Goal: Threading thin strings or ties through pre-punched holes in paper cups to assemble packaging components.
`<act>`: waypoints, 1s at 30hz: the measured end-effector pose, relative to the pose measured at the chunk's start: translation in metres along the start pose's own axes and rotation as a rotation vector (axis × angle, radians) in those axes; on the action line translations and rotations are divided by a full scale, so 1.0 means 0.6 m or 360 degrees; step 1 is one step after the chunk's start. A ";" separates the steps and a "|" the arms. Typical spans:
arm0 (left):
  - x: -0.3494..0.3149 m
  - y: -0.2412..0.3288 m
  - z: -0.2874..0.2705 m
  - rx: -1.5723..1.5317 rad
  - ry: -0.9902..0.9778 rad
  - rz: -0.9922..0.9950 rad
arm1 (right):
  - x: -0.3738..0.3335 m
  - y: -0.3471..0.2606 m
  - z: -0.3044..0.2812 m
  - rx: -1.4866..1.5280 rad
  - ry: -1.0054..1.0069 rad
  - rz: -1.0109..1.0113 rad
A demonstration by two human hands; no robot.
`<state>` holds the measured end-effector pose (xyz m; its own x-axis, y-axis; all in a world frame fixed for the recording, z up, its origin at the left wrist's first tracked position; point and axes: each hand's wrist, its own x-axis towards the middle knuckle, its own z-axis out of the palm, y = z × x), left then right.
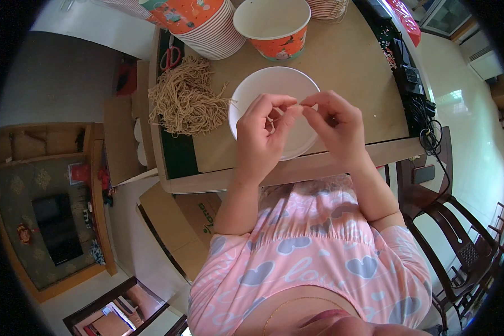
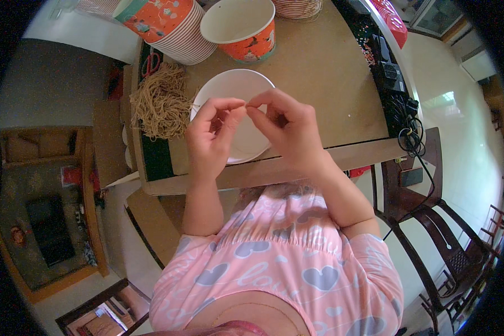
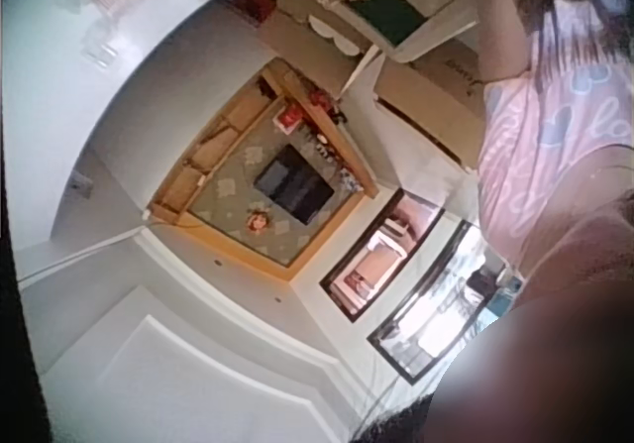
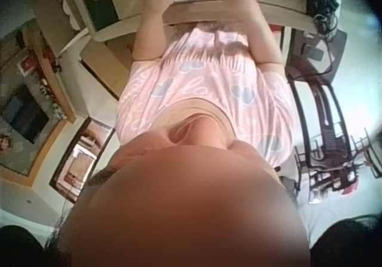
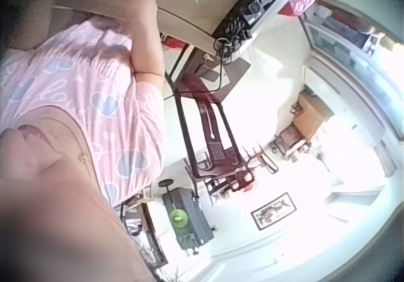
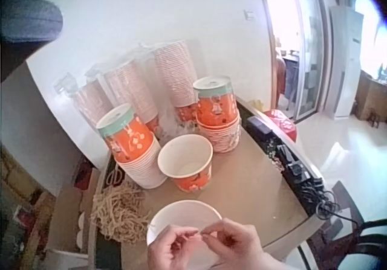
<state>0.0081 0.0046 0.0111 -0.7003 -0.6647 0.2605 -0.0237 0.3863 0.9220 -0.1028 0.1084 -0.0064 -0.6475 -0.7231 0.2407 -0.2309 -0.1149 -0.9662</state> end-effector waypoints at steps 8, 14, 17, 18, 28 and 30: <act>-0.001 0.015 -0.024 -0.0372 -0.0232 -0.0144 | 0.009 0.017 -0.037 -0.0032 -0.0156 -0.0343; 0.010 0.026 -0.052 -0.0916 0.0099 -0.0046 | -0.020 0.084 -0.064 -0.0009 -0.0002 -0.0170; 0.013 0.033 -0.055 -0.1026 0.0254 0.0050 | -0.031 0.117 -0.068 0.0102 0.0006 -0.0093; 0.012 0.031 -0.054 -0.1027 0.0252 0.0050 | -0.033 0.121 -0.069 0.0188 -0.0024 -0.0063; 0.013 0.047 -0.051 -0.0682 -0.0132 -0.0028 | 0.033 -0.020 -0.039 -0.0402 -0.0439 -0.0549; 0.015 0.046 -0.067 -0.0535 -0.0125 -0.0045 | 0.047 -0.018 -0.037 -0.0283 -0.0382 -0.0304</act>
<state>0.0297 -0.0163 0.0504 -0.7559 -0.6157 0.2226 0.1834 0.1273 0.9748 -0.1346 0.1043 0.0126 -0.3965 -0.8418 0.3663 -0.4679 -0.1580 -0.8696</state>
